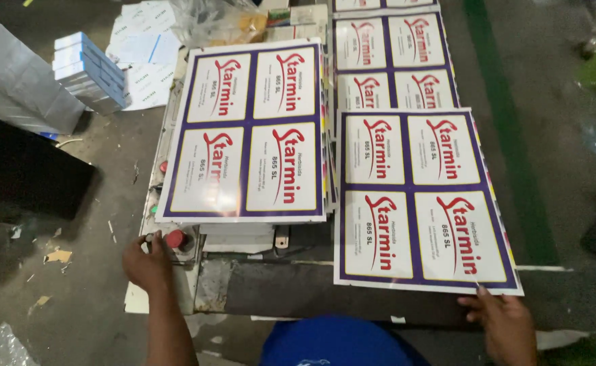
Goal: Sorting and inspecting stacks of printed herbicide labels on a production floor table.
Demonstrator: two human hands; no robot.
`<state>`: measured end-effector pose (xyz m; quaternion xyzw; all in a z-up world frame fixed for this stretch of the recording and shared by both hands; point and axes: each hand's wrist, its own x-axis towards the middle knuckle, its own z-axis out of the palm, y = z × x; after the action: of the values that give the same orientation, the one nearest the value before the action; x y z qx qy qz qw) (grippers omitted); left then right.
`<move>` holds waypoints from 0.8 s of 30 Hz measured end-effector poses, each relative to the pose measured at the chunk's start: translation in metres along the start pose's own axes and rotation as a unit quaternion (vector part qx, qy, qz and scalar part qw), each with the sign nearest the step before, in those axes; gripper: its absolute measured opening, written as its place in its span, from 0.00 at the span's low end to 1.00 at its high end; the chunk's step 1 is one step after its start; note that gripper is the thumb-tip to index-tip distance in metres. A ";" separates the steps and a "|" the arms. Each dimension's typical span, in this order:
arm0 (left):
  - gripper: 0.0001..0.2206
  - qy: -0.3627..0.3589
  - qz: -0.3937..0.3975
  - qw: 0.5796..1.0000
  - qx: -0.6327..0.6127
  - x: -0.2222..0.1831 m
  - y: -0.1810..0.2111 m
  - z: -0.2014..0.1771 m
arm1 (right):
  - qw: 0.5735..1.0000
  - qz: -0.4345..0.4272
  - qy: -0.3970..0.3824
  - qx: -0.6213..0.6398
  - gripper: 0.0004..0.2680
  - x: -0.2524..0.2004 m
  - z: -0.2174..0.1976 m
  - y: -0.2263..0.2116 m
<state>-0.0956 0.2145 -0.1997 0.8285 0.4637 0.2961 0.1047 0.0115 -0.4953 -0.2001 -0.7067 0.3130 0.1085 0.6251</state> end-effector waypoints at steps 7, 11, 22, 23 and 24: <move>0.14 0.017 0.048 0.999 -0.013 -0.002 -0.002 -0.001 | 0.999 -0.022 -0.009 0.024 0.12 -0.017 0.004 -0.009; 0.14 0.012 0.039 0.999 -0.007 0.001 -0.006 0.002 | 0.997 -0.054 -0.028 0.043 0.12 -0.001 -0.003 0.011; 0.16 0.071 0.211 0.968 -0.114 -0.021 0.140 -0.089 | 0.999 -0.026 -0.030 0.026 0.11 0.004 0.015 -0.026; 0.16 0.000 0.270 0.951 -0.154 -0.026 0.173 -0.103 | 0.997 -0.042 -0.053 0.029 0.11 0.014 0.018 -0.026; 0.16 0.003 0.268 0.951 -0.154 -0.032 0.194 -0.110 | 0.997 -0.045 -0.056 0.028 0.11 0.022 0.024 -0.029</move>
<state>-0.0359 0.0702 -0.0369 0.8951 0.1739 0.3836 0.1462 0.0508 -0.4788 -0.1933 -0.6948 0.2486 0.1112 0.6656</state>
